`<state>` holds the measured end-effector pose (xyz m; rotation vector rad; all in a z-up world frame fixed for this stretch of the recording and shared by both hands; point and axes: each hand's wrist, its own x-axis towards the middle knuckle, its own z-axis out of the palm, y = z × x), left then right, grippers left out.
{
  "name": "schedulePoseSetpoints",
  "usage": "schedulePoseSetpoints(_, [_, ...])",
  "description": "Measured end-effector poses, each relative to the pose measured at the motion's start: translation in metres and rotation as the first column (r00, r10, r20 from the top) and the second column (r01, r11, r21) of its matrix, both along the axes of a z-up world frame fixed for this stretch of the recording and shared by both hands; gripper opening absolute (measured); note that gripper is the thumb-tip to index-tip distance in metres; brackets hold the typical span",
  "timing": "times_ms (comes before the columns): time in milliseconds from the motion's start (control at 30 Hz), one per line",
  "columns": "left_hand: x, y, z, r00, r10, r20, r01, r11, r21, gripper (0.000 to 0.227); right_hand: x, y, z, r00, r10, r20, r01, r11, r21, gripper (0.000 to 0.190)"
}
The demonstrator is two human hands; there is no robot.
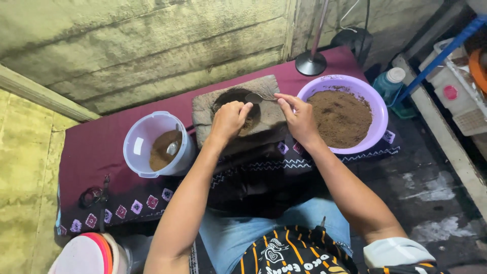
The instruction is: Grinding a brown powdery substance using a stone mortar and pestle and transferring it between bowls with a spoon.
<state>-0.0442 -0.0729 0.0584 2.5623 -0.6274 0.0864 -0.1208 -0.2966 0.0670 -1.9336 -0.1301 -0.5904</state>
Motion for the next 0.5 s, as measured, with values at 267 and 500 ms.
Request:
schedulePoseSetpoints(267, [-0.065,-0.070,0.040,0.980,-0.194,-0.042,0.159,0.894,-0.420,0.044,-0.043,-0.043,-0.039,0.951,-0.277,-0.141,0.310,0.821,0.480,0.025])
schedulePoseSetpoints(500, [-0.124,-0.087,-0.048,0.922,-0.342,-0.183,0.264,0.899,-0.350,0.035,-0.142,-0.047,-0.134,0.884,-0.313,-0.346,0.466,0.564,0.681,0.023])
